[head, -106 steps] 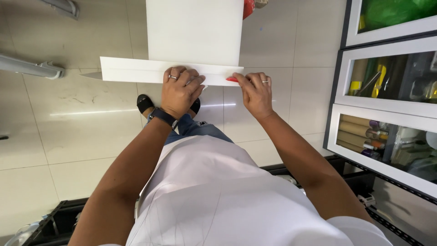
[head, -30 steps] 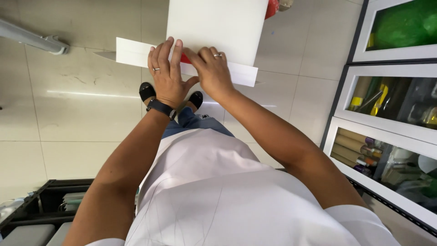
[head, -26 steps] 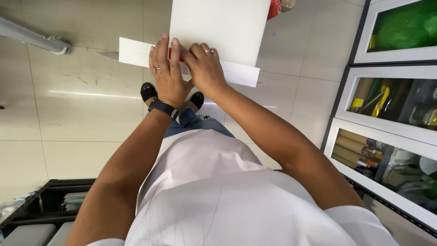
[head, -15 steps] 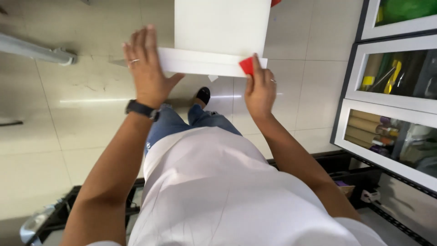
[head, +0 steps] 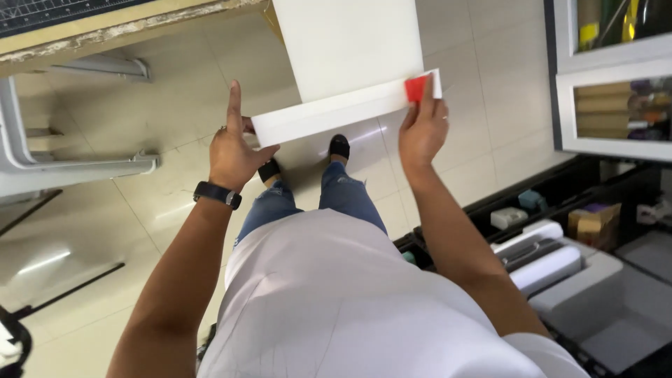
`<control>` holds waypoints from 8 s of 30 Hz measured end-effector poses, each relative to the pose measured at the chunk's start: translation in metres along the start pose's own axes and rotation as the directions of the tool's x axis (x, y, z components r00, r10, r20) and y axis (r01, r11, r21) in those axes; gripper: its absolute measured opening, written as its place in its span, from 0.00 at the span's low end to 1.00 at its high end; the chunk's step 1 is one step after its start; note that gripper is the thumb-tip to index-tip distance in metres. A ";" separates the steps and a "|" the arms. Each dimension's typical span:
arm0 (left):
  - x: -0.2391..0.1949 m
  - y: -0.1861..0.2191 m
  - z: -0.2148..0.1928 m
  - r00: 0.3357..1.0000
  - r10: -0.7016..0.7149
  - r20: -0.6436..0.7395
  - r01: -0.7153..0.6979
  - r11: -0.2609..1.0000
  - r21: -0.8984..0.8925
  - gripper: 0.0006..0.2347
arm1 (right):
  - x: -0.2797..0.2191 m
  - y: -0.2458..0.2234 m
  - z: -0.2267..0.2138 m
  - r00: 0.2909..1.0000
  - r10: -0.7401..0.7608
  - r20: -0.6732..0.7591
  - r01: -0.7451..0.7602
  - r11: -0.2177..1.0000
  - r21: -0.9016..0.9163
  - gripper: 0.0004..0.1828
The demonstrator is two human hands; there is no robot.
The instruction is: Applying white adhesive strips to a board using a squeegee, a small roller, and a utility knife for trimming.
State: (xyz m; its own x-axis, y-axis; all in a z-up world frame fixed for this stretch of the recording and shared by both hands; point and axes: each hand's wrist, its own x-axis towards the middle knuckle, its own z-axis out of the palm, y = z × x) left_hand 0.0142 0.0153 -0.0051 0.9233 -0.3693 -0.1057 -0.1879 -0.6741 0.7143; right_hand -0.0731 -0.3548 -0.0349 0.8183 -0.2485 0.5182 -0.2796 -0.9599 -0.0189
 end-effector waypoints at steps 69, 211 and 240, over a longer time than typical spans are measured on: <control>0.037 0.012 0.096 0.975 0.150 -0.166 -0.141 0.988 0.068 0.49 | -0.038 -0.158 -0.004 0.991 -0.084 0.101 0.073 0.992 0.103 0.25; 0.038 0.039 0.261 0.768 -0.464 0.441 0.209 -0.470 -0.858 0.19 | 0.078 -0.015 0.005 0.602 -0.734 -0.313 0.764 0.417 0.492 0.24; 0.086 0.259 0.098 0.448 -0.715 0.537 0.222 -0.492 -0.842 0.24 | 0.377 -0.084 0.102 0.691 -0.332 0.642 0.077 0.917 0.392 0.43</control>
State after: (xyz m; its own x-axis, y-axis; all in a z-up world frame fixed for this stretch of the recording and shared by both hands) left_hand 0.0118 -0.2532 0.1032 0.3680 -0.0263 -0.9294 0.5796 0.7881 0.2072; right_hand 0.3098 -0.3814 0.0752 0.9808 0.0641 -0.1841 0.0033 -0.9498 -0.3129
